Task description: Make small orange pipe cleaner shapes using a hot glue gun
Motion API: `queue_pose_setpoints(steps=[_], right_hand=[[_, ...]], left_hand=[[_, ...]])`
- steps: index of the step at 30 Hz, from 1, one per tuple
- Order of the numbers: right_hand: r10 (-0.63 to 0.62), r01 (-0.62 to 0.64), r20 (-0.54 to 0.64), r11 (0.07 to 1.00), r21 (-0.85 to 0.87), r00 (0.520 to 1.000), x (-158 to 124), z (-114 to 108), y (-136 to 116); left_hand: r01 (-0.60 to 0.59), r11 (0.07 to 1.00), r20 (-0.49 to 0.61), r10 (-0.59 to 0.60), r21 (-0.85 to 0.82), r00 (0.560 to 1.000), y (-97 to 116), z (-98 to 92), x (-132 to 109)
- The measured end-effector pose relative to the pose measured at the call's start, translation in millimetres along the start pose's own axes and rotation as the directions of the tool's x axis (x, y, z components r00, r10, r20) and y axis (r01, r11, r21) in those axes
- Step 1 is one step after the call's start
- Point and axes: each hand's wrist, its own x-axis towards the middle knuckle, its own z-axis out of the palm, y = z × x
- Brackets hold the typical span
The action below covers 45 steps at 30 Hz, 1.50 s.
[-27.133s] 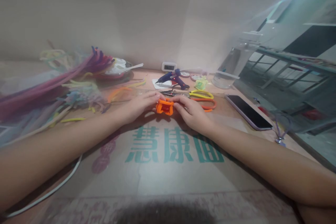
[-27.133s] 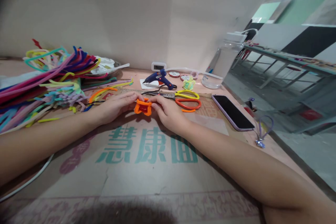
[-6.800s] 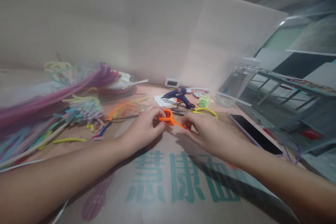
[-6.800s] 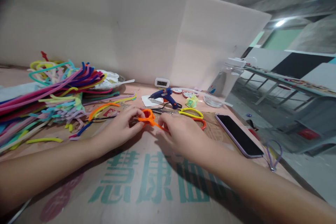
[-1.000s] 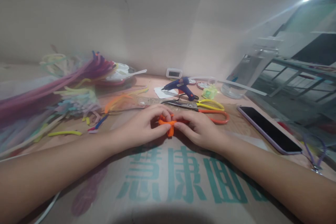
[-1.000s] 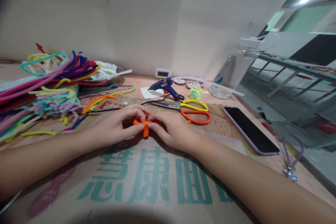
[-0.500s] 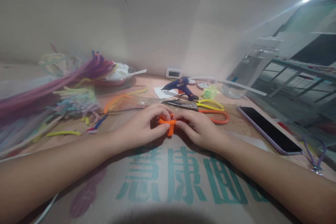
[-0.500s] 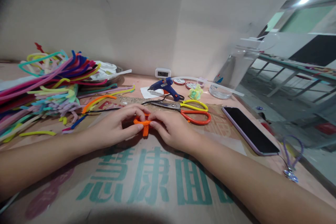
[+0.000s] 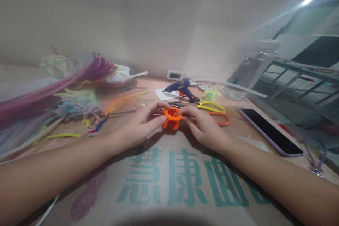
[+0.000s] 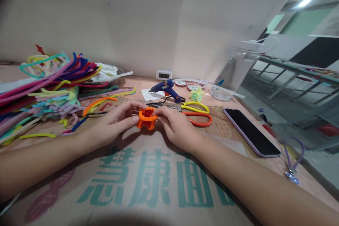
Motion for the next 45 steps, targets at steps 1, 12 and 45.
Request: queue_pose_setpoints(steps=[1,12,45], right_hand=[[-0.003,0.003,0.002,1.000,-0.003,1.000,0.1,0.0,-0.1],[0.008,-0.008,0.019,1.000,0.019,1.000,-1.4,-0.2,-0.3],[0.380,-0.325,-0.001,0.792,0.517,0.925,4.8,3.8,2.5]], left_hand=[[-0.007,1.000,0.003,0.007,0.009,1.000,0.1,0.0,0.0],[-0.089,0.969,0.027,0.085,0.229,0.996,-0.3,-4.3,1.9],[0.042,0.939,-0.110,-0.004,0.341,0.994,1.7,-3.5,3.8]])
